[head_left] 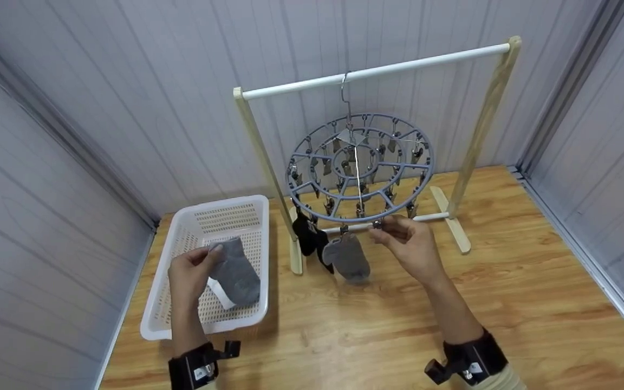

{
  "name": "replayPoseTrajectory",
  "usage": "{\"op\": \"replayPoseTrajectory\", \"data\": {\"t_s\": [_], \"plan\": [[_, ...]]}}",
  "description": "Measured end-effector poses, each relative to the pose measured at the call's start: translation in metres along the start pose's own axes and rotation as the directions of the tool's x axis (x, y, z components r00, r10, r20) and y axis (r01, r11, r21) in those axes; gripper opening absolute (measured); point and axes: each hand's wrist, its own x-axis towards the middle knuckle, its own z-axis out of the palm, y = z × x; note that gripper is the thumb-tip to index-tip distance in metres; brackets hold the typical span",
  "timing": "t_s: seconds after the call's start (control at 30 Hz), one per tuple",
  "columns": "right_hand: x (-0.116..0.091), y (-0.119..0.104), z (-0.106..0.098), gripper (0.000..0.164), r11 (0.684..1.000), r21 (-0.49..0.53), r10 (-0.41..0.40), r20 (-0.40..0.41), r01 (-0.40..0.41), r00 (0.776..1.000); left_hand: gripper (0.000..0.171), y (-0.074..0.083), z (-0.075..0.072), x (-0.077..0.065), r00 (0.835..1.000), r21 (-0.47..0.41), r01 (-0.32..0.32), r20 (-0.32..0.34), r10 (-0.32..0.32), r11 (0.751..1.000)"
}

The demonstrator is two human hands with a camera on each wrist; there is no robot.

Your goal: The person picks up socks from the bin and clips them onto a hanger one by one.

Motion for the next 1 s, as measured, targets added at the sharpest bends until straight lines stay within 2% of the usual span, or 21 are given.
{"op": "replayPoseTrajectory", "data": {"t_s": [0.2, 0.33, 0.47, 0.77, 0.9, 1.0], "plan": [[0.001, 0.002, 0.000, 0.018, 1.000, 0.010, -0.020, 0.012, 0.020, 1.000, 0.033, 0.005, 0.006, -0.013, 0.997, -0.027, -0.050, -0.058, 0.048, 0.998], [0.001, 0.003, 0.000, 0.017, 1.000, 0.020, -0.019, 0.012, 0.019, 1.000, 0.031, 0.009, 0.009, -0.023, 0.996, -0.039, -0.054, -0.078, 0.051, 0.998], [0.001, 0.003, 0.001, 0.018, 1.000, 0.017, -0.010, 0.008, 0.010, 1.000, 0.030, 0.014, 0.010, -0.031, 0.993, -0.079, -0.059, -0.104, 0.051, 0.995], [0.002, 0.003, 0.002, 0.023, 1.000, 0.016, 0.004, 0.005, -0.004, 1.000, 0.027, 0.027, 0.015, -0.047, 0.983, -0.135, -0.128, -0.152, 0.107, 0.983], [0.002, 0.003, 0.001, 0.022, 1.000, 0.010, -0.007, 0.003, 0.007, 1.000, 0.021, 0.038, 0.015, -0.056, 0.972, -0.148, -0.179, -0.182, 0.151, 0.973], [0.002, 0.002, 0.001, 0.022, 1.000, 0.001, -0.011, 0.004, 0.011, 1.000, 0.017, 0.054, 0.014, -0.067, 0.962, -0.153, -0.217, -0.202, 0.184, 0.964]]}}
